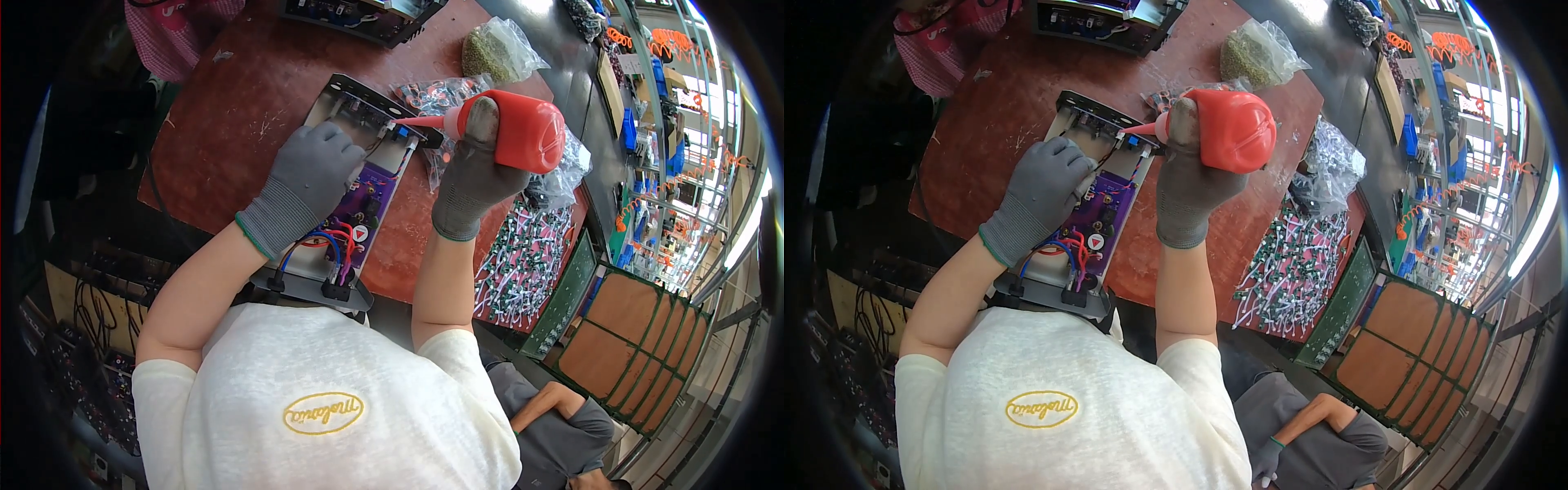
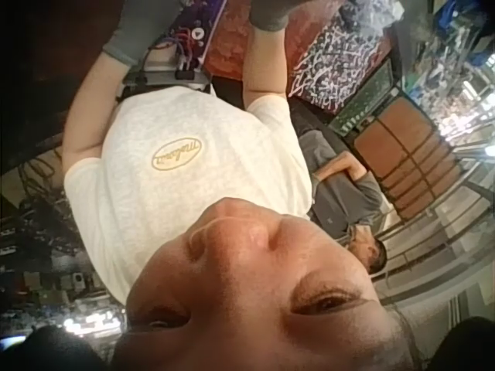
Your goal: Assembling internal wiring and components into a metal casing on an assembly line.
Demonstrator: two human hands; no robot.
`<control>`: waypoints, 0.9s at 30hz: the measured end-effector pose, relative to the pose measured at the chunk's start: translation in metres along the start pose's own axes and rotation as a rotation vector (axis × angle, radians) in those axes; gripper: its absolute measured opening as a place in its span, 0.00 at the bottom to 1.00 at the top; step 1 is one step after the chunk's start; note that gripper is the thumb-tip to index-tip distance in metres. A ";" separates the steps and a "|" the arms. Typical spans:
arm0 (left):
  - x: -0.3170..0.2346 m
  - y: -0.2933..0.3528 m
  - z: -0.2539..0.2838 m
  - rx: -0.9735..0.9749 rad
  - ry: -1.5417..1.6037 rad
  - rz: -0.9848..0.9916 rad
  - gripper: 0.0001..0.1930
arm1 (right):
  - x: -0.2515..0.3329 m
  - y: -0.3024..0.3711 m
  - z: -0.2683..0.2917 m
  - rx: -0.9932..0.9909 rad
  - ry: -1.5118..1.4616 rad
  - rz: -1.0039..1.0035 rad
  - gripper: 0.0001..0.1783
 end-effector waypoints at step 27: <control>-0.002 -0.001 0.003 0.011 0.002 0.005 0.07 | 0.005 0.000 -0.005 0.041 -0.023 0.046 0.10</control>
Point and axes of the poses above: each hand's wrist, its own y-axis away from the middle knuckle, its own z-axis out of the back of the hand, x = y × z, the point moved 2 cm from there along -y, towards the middle knuckle, and after that the axes turned 5 degrees about -z, right-handed, at the moved point
